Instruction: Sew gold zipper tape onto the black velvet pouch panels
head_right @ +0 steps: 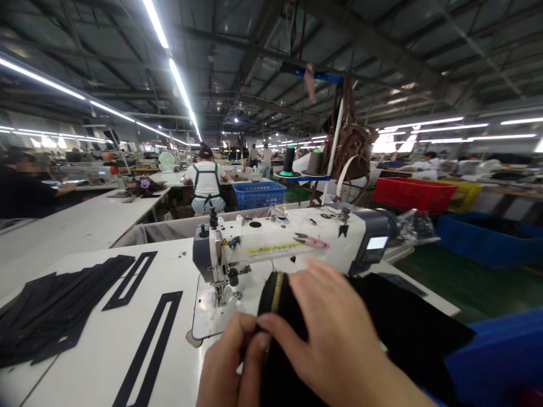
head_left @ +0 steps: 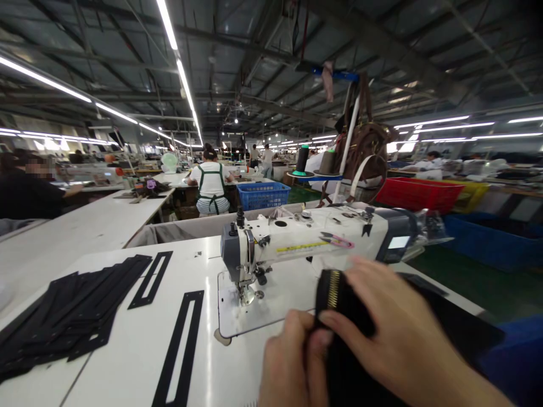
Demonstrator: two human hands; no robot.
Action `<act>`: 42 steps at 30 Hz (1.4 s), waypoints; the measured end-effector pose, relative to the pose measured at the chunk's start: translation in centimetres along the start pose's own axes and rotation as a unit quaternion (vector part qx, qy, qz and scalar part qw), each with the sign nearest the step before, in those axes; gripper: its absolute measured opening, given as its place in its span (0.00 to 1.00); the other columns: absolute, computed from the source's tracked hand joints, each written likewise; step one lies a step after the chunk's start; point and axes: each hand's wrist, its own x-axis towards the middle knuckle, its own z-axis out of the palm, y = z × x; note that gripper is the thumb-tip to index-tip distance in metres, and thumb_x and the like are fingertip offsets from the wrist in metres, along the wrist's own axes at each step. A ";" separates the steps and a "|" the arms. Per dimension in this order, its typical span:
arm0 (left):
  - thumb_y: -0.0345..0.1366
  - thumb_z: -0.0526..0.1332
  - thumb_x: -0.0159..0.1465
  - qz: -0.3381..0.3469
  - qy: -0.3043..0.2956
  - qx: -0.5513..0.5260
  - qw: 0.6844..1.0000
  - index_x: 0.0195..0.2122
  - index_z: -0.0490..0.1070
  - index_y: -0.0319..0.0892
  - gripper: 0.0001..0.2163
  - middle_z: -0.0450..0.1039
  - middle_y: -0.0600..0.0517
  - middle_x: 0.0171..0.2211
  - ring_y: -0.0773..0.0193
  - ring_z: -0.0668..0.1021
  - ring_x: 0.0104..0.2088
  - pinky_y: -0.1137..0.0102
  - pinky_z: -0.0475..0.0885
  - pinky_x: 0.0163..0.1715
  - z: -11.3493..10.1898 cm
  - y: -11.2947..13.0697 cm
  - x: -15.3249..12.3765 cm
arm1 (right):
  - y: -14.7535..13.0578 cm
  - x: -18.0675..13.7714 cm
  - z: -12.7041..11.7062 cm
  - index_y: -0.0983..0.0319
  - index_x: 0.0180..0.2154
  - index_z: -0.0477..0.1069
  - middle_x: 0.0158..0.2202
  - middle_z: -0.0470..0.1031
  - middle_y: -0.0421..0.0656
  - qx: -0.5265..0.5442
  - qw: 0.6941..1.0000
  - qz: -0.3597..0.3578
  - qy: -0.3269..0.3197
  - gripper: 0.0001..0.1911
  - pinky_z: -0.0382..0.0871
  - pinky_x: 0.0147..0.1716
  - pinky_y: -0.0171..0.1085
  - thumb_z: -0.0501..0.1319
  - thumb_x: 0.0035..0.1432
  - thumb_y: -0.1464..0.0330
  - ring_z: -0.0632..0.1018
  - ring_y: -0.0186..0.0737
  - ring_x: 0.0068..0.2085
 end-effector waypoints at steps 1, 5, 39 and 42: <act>0.39 0.48 0.64 -0.020 -0.024 -0.016 0.999 0.28 0.63 0.45 0.10 0.67 0.54 0.21 0.64 0.72 0.22 0.73 0.66 0.22 -0.2 -1.4 0.0 | -0.6 -0.6 2.5 0.61 0.28 0.64 0.24 0.71 0.45 0.026 0.998 0.027 -0.057 0.17 0.66 0.30 0.40 0.49 0.62 0.58 0.74 0.43 0.27; 0.34 0.47 0.63 -0.112 -0.125 0.034 0.985 0.36 0.65 0.42 0.09 0.73 0.51 0.27 0.62 0.76 0.27 0.70 0.70 0.27 -2.5 -7.9 -1.2 | -3.1 -3.7 13.7 0.64 0.29 0.64 0.25 0.72 0.44 0.092 0.971 0.011 -0.220 0.13 0.63 0.27 0.36 0.53 0.61 0.62 0.74 0.41 0.28; 0.67 0.54 0.43 0.077 -0.402 0.357 0.840 0.60 0.47 0.29 0.53 0.41 0.34 0.61 0.39 0.42 0.61 0.45 0.37 0.57 -4.6 -11.7 3.2 | 1.8 -7.3 17.9 0.64 0.38 0.62 0.23 0.72 0.42 0.034 0.941 0.178 -0.287 0.13 0.53 0.20 0.33 0.50 0.63 0.60 0.73 0.39 0.21; 0.67 0.55 0.42 0.066 -0.415 0.363 0.832 0.61 0.45 0.29 0.54 0.39 0.34 0.62 0.38 0.40 0.61 0.46 0.36 0.57 -4.5 -11.7 3.5 | 2.4 -7.1 18.2 0.65 0.38 0.64 0.23 0.71 0.43 -0.020 0.943 0.115 -0.313 0.13 0.54 0.20 0.33 0.50 0.63 0.61 0.72 0.39 0.22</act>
